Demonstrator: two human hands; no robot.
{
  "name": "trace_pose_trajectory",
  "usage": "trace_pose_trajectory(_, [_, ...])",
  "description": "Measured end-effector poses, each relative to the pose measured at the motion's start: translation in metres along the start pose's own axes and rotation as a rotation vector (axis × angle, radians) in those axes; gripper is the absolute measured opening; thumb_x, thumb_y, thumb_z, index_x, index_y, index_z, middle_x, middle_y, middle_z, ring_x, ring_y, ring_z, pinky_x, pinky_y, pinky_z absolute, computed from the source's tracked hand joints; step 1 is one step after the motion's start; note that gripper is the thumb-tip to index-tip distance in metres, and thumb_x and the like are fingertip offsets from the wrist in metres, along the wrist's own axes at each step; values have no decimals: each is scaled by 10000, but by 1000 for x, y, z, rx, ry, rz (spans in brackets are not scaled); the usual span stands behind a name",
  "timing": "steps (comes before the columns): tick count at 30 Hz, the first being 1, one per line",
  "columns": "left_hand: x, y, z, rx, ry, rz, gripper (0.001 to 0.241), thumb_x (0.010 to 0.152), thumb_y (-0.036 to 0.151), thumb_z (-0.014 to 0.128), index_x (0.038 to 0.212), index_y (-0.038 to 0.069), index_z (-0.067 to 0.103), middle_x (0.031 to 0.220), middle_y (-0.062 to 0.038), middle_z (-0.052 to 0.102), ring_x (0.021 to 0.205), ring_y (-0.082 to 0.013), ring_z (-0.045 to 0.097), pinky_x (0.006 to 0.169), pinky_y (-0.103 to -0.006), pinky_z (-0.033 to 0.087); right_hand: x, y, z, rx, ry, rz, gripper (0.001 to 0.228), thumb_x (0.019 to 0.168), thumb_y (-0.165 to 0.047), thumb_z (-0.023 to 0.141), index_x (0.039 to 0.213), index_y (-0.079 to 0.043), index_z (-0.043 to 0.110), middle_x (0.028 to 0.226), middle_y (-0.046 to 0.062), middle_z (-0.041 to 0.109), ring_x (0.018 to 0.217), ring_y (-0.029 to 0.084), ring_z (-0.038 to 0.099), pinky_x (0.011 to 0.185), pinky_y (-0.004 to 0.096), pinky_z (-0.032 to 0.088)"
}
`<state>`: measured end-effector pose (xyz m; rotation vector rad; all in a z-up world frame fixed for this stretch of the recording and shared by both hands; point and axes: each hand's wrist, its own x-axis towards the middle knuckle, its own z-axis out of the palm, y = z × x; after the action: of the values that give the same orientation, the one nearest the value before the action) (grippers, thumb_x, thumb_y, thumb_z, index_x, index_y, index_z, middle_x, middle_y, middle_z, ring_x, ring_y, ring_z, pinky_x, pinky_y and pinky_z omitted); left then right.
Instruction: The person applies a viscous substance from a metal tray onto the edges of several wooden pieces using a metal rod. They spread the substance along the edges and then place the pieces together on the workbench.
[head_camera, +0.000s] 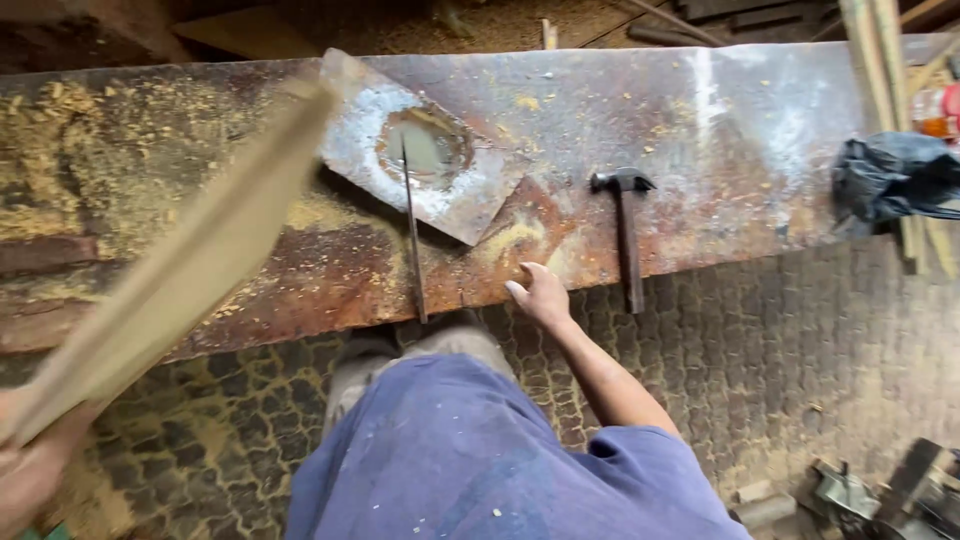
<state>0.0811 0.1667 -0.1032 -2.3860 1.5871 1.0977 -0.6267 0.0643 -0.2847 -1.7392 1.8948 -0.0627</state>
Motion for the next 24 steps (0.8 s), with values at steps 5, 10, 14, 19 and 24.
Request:
trace_pose_trajectory(5, [-13,122,-43,843,313,616,209,884,279,738,1051,155,762,752,-42,675,677,-187,637,553,-370,519,3,-10,29,92,-45,-130,536,847,-408,783,1232,-49,686,1225,184,707,1135,360,661,981,461,521])
trace_pose_trajectory(10, [17,122,-62,1012,235,460,100,957,279,720,1004,199,758,736,42,702,607,-76,602,474,-240,529,8,-62,23,268,-119,-214,518,885,-370,754,1279,-41,679,1264,184,708,1183,342,677,1015,427,525])
trace_pose_trajectory(14, [32,77,-59,786,381,575,53,906,249,732,922,200,742,774,11,693,630,-87,576,553,-275,555,6,-94,11,231,-102,-279,527,876,-381,769,1273,-46,685,1263,189,709,1194,347,670,1016,430,516])
trace_pose_trajectory(19, [52,47,-55,610,325,582,360,1054,253,648,704,186,599,618,52,578,566,-40,542,487,-228,472,-2,-122,9,198,-101,-231,518,882,-375,765,1286,-60,688,1276,202,698,1179,348,674,998,427,526])
trace_pose_trajectory(24, [75,67,-40,483,348,782,617,939,725,452,628,206,574,512,35,516,451,-79,494,357,-255,455,-20,-167,12,202,-104,-195,514,896,-372,748,1313,-77,684,1281,183,704,1107,327,717,941,414,567])
